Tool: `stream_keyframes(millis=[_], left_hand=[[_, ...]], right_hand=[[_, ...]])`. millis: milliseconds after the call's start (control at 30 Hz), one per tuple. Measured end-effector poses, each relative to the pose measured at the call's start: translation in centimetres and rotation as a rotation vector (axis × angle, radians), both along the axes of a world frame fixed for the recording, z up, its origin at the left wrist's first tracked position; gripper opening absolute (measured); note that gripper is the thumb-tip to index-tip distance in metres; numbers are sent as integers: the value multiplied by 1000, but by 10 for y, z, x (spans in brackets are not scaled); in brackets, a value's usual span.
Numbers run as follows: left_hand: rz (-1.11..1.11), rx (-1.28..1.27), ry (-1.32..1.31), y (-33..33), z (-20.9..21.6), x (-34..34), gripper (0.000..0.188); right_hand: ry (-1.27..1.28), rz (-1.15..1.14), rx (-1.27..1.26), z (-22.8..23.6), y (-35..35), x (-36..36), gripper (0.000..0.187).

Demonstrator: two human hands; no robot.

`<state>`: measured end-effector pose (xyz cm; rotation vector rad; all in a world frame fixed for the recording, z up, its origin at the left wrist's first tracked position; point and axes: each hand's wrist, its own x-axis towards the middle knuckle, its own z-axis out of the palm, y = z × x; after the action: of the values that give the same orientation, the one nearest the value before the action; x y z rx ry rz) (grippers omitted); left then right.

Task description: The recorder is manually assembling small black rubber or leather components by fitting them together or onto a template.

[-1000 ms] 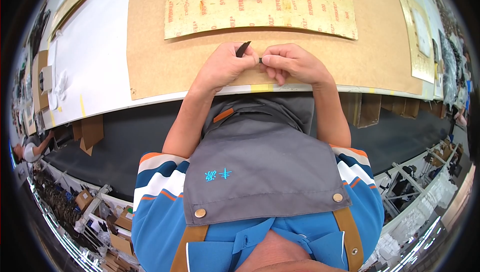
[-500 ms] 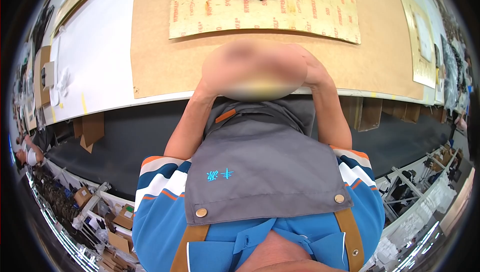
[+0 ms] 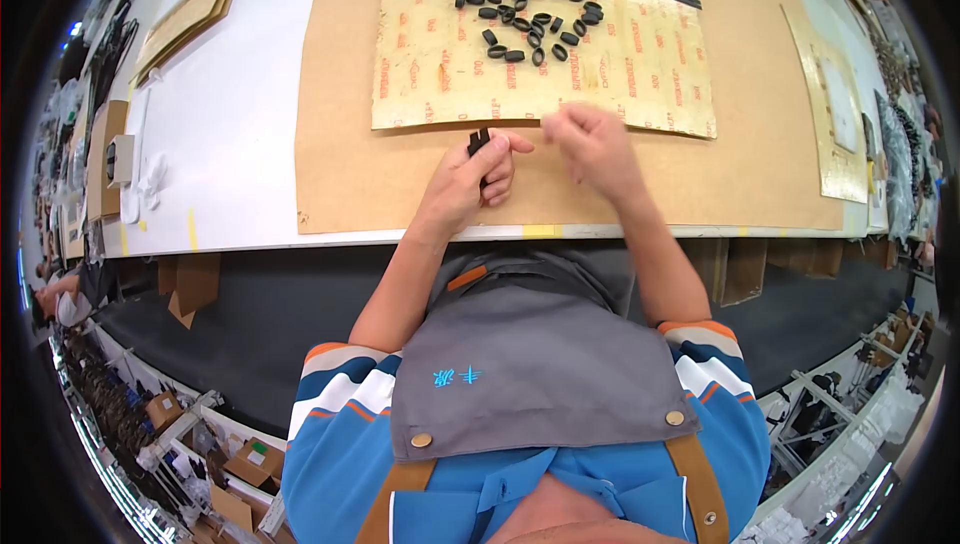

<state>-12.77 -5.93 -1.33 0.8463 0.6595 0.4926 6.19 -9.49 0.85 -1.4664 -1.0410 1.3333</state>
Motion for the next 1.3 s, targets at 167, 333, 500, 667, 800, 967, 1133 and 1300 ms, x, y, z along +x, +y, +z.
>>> stream_keyframes(millis=[167,333,500,667,800,967,1133,1300], left_hand=[[193,-49,-306,2,-1,-3,37],[168,104,-196,-8,-5,4,50],[115,46,-253,-17,-8,17,43],[209,224,-124,-21,3,16,40],[224,389,-26,-16,-1,16,36],[261,121,-61,-8,-8,10,29],[176,10,11,-11,10,3,36],[158,-59,-58,-6,1,3,39]], right_hand=[[-336,-159,184,23,37,2,27],[-62,180,44,22,1,-42,22],[-94,16,44,8,-12,-49,18],[56,47,151,-10,-15,-48,15],[54,-105,182,-10,-15,-45,14],[64,-144,149,6,-14,-30,14],[231,-88,57,4,-13,-23,15],[396,-123,31,-2,-17,-16,10]])
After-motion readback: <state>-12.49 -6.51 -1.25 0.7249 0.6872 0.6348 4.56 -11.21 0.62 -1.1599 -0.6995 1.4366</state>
